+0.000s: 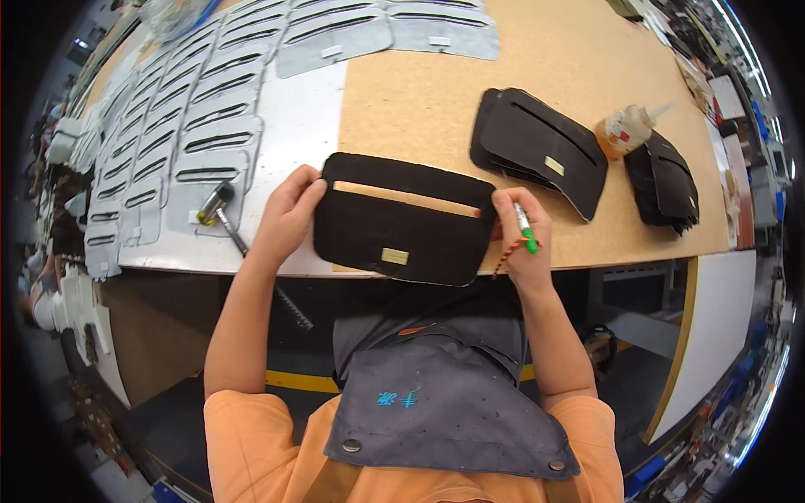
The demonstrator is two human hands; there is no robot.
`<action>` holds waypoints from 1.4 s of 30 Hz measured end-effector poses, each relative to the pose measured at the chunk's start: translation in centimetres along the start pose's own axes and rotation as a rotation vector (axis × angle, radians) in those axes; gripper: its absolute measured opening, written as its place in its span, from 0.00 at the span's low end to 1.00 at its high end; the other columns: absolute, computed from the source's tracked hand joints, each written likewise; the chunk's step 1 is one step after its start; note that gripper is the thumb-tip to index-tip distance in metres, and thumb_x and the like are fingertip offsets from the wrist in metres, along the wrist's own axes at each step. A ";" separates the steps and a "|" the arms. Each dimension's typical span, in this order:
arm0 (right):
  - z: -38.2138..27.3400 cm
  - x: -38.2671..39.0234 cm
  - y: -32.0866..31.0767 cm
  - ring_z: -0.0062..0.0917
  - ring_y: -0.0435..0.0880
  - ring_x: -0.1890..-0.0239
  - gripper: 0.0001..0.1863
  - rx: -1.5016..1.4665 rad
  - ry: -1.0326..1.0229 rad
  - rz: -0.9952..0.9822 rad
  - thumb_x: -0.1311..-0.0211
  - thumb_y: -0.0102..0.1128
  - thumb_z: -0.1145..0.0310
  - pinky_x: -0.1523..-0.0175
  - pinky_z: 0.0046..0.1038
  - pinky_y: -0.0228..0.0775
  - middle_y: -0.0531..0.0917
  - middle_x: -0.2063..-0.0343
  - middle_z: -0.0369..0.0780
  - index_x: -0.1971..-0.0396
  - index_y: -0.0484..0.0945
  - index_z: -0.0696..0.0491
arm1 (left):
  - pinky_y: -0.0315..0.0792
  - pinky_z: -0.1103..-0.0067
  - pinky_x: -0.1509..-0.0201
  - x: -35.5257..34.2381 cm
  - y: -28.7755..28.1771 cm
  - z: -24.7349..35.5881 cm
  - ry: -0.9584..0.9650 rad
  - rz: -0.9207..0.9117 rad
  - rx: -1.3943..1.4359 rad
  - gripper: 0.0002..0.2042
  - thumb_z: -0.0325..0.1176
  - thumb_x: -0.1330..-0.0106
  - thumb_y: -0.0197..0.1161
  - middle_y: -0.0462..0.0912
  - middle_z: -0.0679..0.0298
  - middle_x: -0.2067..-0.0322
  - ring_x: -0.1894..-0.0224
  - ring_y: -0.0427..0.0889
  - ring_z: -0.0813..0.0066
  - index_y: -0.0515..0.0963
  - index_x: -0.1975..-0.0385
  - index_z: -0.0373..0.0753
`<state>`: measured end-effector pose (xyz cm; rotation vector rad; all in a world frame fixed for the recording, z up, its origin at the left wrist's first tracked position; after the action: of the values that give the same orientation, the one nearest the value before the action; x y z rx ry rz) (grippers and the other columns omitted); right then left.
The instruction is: Applying adhesive and marking leather components during bag assembly.
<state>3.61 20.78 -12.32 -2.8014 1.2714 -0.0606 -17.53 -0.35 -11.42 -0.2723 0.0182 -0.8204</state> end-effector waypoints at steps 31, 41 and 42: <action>-5.1 -2.3 -13.5 0.27 0.83 0.66 0.09 0.702 -0.482 0.568 0.34 0.51 0.73 0.59 0.24 0.72 0.82 0.69 0.46 0.59 0.77 0.60 | 0.71 0.71 0.50 -21.7 9.0 5.0 0.770 -0.015 -1.014 0.11 0.24 0.41 0.57 0.80 0.56 0.61 0.55 0.78 0.60 0.74 0.58 0.32; -5.7 1.6 -12.3 0.23 0.82 0.63 0.09 0.595 -0.396 0.492 0.35 0.49 0.77 0.55 0.23 0.72 0.83 0.68 0.42 0.58 0.77 0.59 | 0.74 0.66 0.61 -26.4 12.6 6.3 0.631 -0.131 -1.375 0.12 0.20 0.47 0.57 0.78 0.56 0.65 0.61 0.79 0.56 0.70 0.62 0.36; -5.8 1.7 -11.9 0.24 0.82 0.62 0.10 0.580 -0.410 0.451 0.35 0.48 0.78 0.54 0.24 0.72 0.83 0.67 0.42 0.58 0.77 0.59 | 0.74 0.66 0.61 -26.1 11.8 5.6 0.616 -0.128 -1.382 0.12 0.20 0.47 0.57 0.78 0.56 0.65 0.61 0.79 0.56 0.70 0.62 0.36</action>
<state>13.30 27.12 -5.61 -1.8838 1.4468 0.1383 -26.28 27.51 -11.26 -1.3116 1.1863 -0.8812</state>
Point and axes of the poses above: each hand's wrist, its own x-axis away from the middle knuckle, its own y-axis out of the palm, z = x × y, the point moved 3 cm from there along -x, towards the middle knuckle
